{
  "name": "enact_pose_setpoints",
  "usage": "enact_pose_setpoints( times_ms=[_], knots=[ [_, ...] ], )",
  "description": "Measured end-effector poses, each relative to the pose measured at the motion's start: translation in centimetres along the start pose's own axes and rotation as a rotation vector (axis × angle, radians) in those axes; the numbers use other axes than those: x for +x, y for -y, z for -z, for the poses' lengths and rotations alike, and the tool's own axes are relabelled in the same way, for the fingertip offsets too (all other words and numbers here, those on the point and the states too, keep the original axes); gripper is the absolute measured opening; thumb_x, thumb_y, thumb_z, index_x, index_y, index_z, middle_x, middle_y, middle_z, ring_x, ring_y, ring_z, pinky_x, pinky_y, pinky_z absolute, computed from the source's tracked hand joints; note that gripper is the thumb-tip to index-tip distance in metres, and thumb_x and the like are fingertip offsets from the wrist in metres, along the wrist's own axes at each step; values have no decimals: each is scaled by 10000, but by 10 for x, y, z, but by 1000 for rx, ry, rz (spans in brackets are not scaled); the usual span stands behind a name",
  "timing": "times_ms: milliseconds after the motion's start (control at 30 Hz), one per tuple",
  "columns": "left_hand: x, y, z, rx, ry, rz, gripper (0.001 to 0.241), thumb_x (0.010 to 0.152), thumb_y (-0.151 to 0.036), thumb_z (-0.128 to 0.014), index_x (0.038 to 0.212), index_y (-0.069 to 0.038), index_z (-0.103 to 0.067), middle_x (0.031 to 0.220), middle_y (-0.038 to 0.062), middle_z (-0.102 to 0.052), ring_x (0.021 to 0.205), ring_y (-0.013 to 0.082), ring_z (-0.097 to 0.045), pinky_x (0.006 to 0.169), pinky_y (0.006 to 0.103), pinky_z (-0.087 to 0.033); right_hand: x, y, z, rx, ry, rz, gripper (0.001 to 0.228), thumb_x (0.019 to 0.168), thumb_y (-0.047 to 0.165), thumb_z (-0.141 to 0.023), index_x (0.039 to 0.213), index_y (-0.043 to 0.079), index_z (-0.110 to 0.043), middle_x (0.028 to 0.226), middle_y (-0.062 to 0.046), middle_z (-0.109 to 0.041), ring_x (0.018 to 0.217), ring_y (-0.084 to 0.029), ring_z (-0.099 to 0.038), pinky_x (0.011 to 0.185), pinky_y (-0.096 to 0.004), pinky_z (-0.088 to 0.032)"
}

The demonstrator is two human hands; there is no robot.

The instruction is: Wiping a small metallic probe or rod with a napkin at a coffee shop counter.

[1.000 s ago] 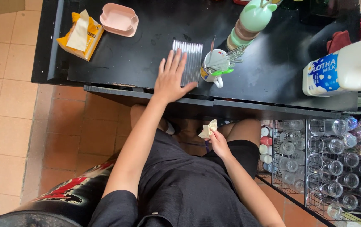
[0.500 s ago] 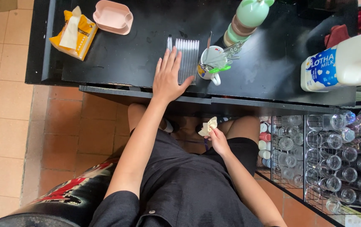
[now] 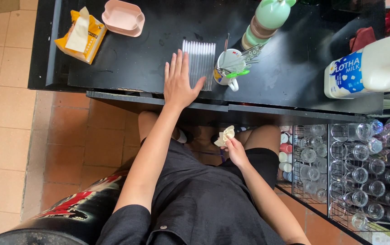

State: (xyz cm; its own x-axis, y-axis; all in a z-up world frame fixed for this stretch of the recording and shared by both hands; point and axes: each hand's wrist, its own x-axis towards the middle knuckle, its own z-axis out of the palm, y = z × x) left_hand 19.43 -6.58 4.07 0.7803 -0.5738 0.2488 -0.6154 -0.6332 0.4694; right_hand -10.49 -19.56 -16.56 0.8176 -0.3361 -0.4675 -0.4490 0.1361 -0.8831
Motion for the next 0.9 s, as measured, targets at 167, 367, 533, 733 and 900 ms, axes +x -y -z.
enact_pose_setpoints(
  times_ms=[167,367,533,733,900],
  knots=[
    [1,-4,4,24,53,-18,963,898,-544,-688,1575,10,-285,1652,230,-246,1552,362,-202,1256,506,-162,-2,7,-2,-8,-11,-23,373,1056,207,-455,1349,36,-610,1131,-59,-728,921,-133,-704,797,-264,-519],
    [-2,-10,10,57,14,-137,901,903,-532,-724,1603,-115,-341,1687,188,-190,1564,382,-160,1248,536,-175,1,2,-1,-21,16,-19,351,1062,230,-453,1263,17,-647,1124,-60,-741,924,-134,-703,800,-269,-522],
    [-2,-4,2,55,58,-300,781,947,-460,-713,1570,-91,-420,1664,168,-300,1547,356,-266,1243,541,-236,2,0,-1,-12,28,-28,350,1058,222,-454,1292,40,-640,1130,-53,-735,925,-133,-694,799,-271,-517],
    [-2,-5,4,41,45,-327,746,944,-446,-715,1530,-60,-459,1613,184,-387,1507,358,-340,1214,544,-275,1,4,-2,8,38,-38,380,1061,218,-440,1358,61,-619,1218,-29,-724,910,-116,-673,798,-256,-506],
    [-1,-6,4,42,56,-319,750,940,-449,-710,1531,-63,-458,1614,186,-384,1506,359,-340,1215,545,-271,3,1,-2,3,28,-42,403,1055,215,-443,1404,67,-580,1230,-33,-722,903,-116,-684,794,-257,-511]
  ],
)
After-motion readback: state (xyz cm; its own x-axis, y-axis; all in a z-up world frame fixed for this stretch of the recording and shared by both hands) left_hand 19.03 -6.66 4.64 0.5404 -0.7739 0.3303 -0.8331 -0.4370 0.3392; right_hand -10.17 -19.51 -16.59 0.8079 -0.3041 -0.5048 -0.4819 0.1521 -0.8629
